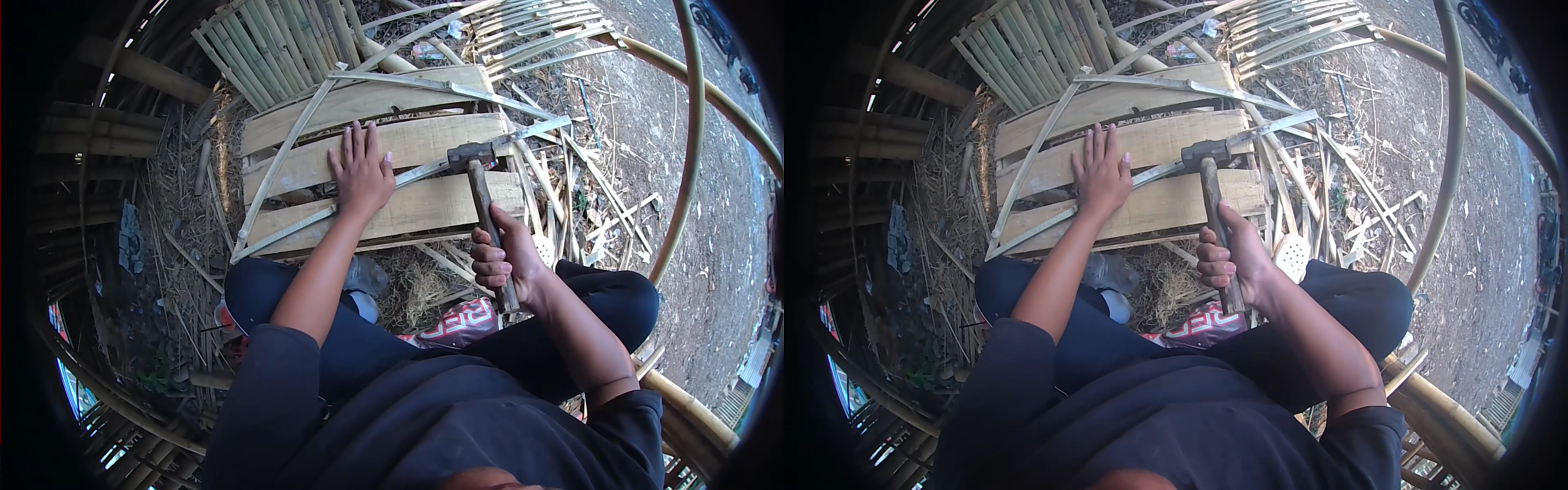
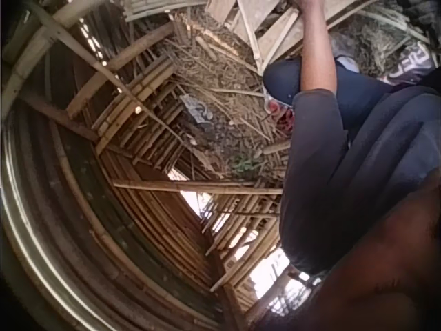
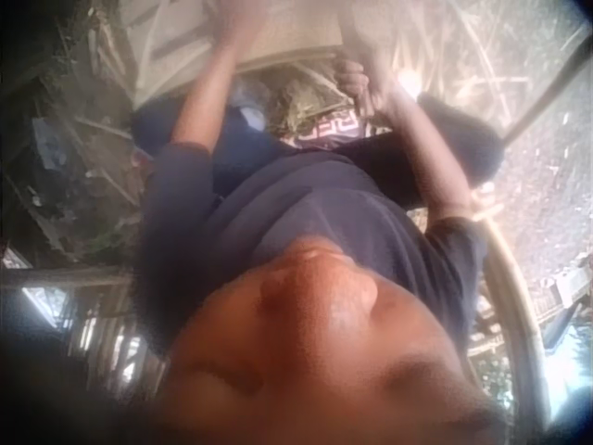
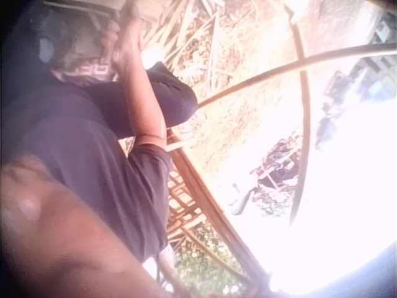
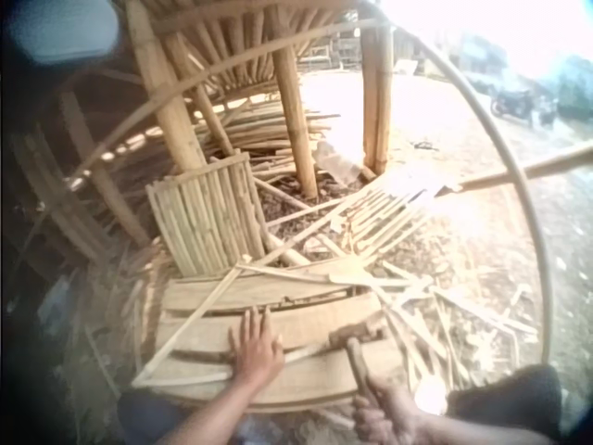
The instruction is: The person nails bamboo slats onto a wooden frame using a hammer by hand.
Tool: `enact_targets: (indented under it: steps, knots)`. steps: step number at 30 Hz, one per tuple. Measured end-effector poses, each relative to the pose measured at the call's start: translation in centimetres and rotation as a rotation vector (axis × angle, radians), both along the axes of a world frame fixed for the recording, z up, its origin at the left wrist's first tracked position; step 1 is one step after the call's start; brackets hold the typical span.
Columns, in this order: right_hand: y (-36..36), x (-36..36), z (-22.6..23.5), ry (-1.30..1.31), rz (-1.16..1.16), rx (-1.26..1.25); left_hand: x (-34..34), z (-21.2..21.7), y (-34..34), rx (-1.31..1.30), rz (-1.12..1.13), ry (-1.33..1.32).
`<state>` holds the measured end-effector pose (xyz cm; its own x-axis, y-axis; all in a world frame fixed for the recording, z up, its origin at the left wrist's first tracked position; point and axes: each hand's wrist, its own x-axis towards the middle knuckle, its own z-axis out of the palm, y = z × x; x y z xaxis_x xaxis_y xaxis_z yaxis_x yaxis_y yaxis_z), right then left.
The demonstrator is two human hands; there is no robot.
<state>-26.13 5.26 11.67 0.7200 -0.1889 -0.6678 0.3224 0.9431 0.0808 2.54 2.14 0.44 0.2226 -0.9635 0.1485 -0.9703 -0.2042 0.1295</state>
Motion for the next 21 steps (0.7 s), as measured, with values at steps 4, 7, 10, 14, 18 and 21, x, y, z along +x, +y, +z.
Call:
enact_targets:
  steps: [4, 7, 10, 14, 18, 21]
  knots:
    - [-0.1, -0.3, 1.2, 0.462, 0.16, -0.451, 0.1, 0.2, 0.2, 0.008, 0.013, 0.003]
    - [0.5, -1.3, -1.0, 0.765, 0.268, -0.85, -0.2, 0.4, 0.1, 0.004, 0.01, 0.005]
    - [0.7, -1.6, -2.3, 0.965, 0.397, -1.173, -0.2, 0.5, 0.2, 0.011, 0.009, 0.013]
    - [0.8, -1.3, -3.4, 1.056, 0.591, -1.34, 0.0, 0.3, 0.2, 0.002, -0.009, 0.02]
    - [0.7, -1.0, -3.5, 1.105, 0.681, -1.376, 0.0, 0.4, 0.2, 0.025, 0.005, 0.06]
    - [1.0, -1.3, -3.9, 1.115, 0.656, -1.409, -0.2, 1.0, 0.2, 0.093, 0.04, 0.057]
